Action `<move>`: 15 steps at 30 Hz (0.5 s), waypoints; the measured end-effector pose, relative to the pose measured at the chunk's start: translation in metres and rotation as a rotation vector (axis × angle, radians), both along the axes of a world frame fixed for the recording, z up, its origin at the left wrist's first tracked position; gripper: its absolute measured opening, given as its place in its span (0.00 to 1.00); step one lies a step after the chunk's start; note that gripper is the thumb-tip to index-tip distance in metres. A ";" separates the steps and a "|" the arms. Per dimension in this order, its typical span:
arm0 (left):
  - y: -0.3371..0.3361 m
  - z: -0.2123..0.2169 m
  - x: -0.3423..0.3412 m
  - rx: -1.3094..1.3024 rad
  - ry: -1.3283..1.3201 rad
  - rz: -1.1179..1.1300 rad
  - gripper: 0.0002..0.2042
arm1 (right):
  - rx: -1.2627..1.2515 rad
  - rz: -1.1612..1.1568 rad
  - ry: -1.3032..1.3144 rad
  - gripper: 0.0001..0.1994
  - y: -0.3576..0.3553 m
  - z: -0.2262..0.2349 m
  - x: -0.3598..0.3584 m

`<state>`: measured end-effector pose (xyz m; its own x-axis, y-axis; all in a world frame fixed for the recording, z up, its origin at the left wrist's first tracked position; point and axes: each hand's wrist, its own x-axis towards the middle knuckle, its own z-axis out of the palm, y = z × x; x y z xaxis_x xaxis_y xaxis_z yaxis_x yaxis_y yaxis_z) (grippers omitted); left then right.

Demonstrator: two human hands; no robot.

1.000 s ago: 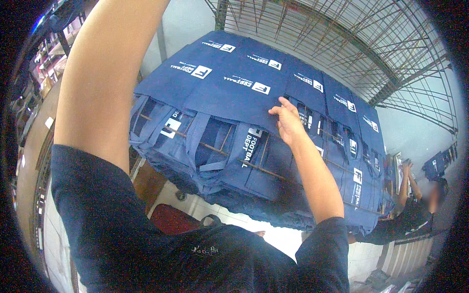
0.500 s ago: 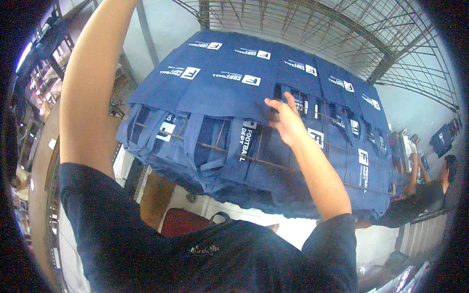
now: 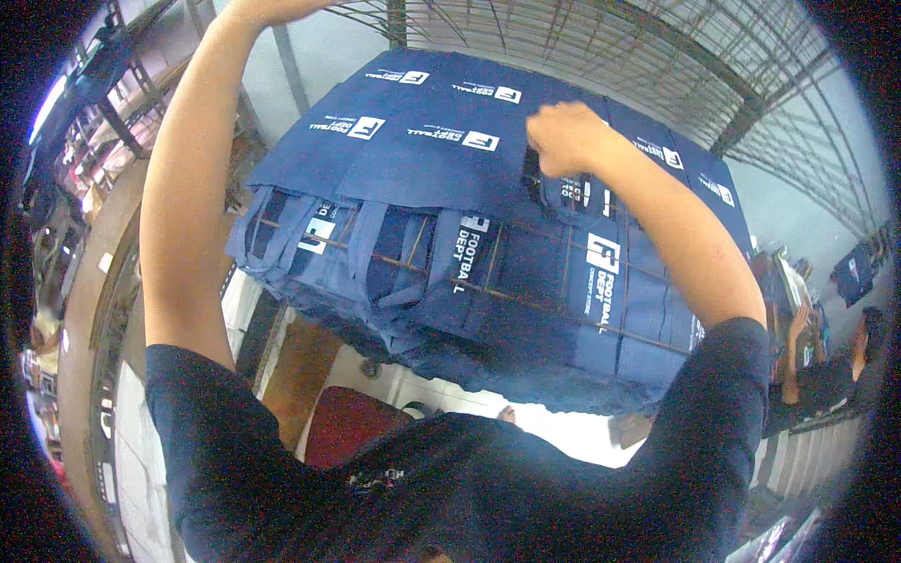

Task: The person repeatedly picks up blue tote bags from a table and places them onto a large stack on a metal cart. The person handles the bags one at a time, adjusting their position on the stack as they build it higher.

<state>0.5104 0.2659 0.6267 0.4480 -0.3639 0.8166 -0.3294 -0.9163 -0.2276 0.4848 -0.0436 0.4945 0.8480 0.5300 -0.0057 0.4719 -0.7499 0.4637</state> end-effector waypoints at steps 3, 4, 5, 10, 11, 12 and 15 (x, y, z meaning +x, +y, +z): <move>0.011 -0.028 -0.003 0.031 0.009 -0.072 0.63 | -0.078 0.095 0.313 0.10 -0.007 -0.024 -0.011; 0.001 -0.044 0.000 0.016 0.042 -0.090 0.62 | -0.096 0.073 0.363 0.10 -0.011 -0.029 -0.017; 0.003 -0.049 -0.008 0.014 0.059 -0.062 0.61 | -0.107 0.097 0.394 0.10 -0.004 -0.025 -0.019; 0.024 -0.084 -0.024 0.069 -0.042 -0.127 0.58 | -0.238 0.094 0.378 0.11 0.005 0.000 -0.004; 0.026 -0.094 -0.030 0.069 -0.041 -0.136 0.57 | -0.275 0.084 0.396 0.11 0.006 0.001 0.003; 0.027 -0.105 -0.037 0.094 -0.005 -0.051 0.57 | -0.275 0.098 0.450 0.11 0.004 0.000 0.013; 0.025 -0.127 -0.051 -0.053 0.012 -0.200 0.53 | -0.222 0.020 0.512 0.13 0.014 0.011 0.020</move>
